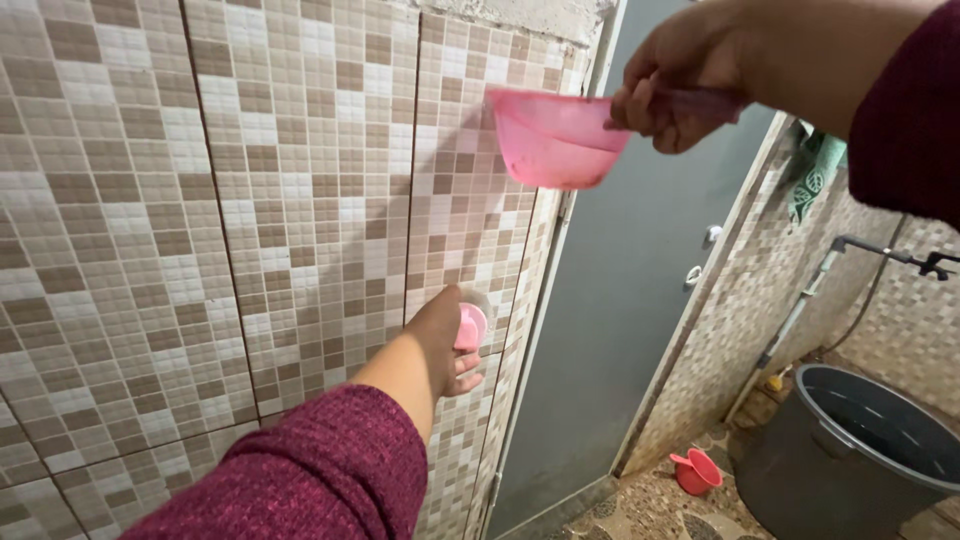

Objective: The person scrubs a tiled wall with a sponge and splashes water on it using a plastic dipper.

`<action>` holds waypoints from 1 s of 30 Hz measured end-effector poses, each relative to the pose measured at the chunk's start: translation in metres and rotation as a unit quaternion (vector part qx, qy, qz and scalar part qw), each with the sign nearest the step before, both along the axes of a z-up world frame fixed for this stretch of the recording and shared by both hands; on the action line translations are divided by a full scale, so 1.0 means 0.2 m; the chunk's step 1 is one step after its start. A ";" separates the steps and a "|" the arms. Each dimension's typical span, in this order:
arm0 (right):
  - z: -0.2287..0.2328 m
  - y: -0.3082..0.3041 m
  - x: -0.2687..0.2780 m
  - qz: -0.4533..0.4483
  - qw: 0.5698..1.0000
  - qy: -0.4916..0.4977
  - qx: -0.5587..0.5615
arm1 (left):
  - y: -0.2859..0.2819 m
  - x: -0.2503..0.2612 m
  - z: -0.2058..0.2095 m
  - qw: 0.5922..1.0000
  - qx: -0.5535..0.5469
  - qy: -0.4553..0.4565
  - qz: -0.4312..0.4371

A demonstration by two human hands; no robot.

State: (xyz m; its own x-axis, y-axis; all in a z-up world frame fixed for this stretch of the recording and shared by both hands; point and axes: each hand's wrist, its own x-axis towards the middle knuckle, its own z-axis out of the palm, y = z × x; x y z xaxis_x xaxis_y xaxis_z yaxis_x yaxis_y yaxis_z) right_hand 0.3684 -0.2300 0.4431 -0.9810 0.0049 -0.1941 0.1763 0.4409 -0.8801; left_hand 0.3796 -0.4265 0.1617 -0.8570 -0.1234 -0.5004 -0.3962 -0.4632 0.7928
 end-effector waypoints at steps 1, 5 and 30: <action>0.00 0.01 -0.01 -0.008 1.000 -0.017 0.001 | -0.01 0.00 -0.01 1.000 0.001 -0.004 -0.003; -0.18 0.08 -0.09 0.055 0.993 -0.097 0.022 | -0.05 0.01 -0.06 1.000 -0.011 -0.019 0.011; -0.91 -0.24 0.20 0.132 0.942 -0.305 0.045 | -0.48 0.35 -0.14 0.993 -0.016 -0.055 0.099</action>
State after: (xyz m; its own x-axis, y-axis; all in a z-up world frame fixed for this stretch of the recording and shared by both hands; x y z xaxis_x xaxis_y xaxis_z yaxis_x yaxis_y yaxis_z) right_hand 0.4089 -0.2775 0.2620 -0.6556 -0.1803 -0.7333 0.5114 0.6084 -0.6068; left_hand 0.4500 -0.5232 0.1329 -0.7545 -0.3015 -0.5830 -0.3847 -0.5165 0.7650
